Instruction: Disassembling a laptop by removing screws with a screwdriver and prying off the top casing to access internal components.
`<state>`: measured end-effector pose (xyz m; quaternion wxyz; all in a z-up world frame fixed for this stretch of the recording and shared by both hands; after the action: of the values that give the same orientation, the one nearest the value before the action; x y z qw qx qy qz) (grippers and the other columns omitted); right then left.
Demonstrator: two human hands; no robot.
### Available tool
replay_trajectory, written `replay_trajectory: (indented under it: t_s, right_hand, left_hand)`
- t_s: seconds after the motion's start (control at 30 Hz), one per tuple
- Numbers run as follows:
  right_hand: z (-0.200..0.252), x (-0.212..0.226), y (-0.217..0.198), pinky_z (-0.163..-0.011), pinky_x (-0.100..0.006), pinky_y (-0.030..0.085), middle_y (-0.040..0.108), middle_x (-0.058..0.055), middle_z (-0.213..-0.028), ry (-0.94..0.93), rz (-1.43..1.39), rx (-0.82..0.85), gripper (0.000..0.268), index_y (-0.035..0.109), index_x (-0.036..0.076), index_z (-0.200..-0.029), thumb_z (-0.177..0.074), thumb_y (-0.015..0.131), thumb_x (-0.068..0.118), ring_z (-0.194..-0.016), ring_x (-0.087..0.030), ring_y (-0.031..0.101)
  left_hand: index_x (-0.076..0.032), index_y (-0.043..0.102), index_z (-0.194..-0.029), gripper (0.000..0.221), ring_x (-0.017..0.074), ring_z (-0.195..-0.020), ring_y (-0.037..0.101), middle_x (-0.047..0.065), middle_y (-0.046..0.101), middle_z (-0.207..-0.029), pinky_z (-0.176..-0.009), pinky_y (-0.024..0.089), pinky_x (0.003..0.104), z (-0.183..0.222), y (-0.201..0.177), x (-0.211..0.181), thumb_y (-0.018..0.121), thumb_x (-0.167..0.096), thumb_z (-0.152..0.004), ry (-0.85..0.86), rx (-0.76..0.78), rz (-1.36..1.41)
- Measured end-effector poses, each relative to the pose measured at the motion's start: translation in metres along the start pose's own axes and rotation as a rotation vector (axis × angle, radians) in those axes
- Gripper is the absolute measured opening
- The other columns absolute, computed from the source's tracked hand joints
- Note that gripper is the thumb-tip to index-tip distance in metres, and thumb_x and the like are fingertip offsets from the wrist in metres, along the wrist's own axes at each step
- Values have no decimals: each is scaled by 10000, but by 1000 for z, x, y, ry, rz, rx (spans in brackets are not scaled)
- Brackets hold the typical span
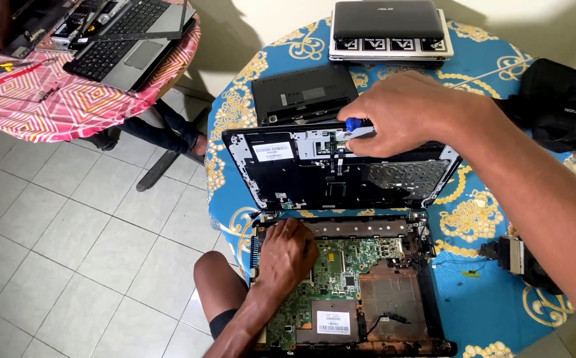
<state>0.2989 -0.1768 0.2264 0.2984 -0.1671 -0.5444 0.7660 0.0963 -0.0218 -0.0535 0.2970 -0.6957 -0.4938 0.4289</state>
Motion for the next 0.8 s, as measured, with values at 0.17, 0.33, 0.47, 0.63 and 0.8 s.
replay_trajectory:
  t_s: [0.17,0.33,0.47,0.63,0.8]
  right_hand:
    - [3,0,-1,-763,-456,445,550,23,-868,-18,-60,-28,344,480,265,-1096,-924,607,536,-755,-242,474]
    - [9,2,0,-677,-411,427,500,35,-752,-51,-126,-61,289,488,242,-968,-928,613,500,-634,-211,415]
    - [10,0,-2,-633,-389,418,475,41,-695,-71,-157,-73,282,492,230,-904,-930,616,482,-574,-195,385]
    - [15,1,-4,-547,-345,399,426,52,-579,-115,-221,-109,312,501,207,-776,-934,622,447,-452,-165,325]
    - [24,6,-6,-482,-312,384,388,60,-493,-133,-263,-139,366,508,190,-680,-937,627,420,-362,-142,280]
  left_hand:
    - [-142,661,-763,78,239,-776,637,33,593,-843,-664,469,367,0,0,1,629,-201,-800,36,-2,-14]
    - [-126,648,-887,108,334,-818,696,85,641,-866,-672,514,432,-1,-15,3,571,-194,-920,-19,79,317]
    - [-103,681,-940,132,266,-801,764,97,743,-878,-690,586,358,-21,-68,-15,564,-153,-974,-179,201,503]
    - [-51,719,-1015,131,330,-821,785,149,743,-902,-711,641,390,-70,-134,-32,626,-6,-934,8,-111,636]
    - [-74,731,-1109,159,322,-877,778,128,755,-961,-761,629,403,-131,-178,-32,690,-4,-971,150,-336,514]
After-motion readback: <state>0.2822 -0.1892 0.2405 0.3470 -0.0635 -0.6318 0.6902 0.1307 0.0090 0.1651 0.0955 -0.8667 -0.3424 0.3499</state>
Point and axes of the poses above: each hand's wrist, its own z-axis away from the middle knuckle, its own y-axis out of the palm, x = y × z, the point moved 1 cm from there along -z, towards the middle knuckle
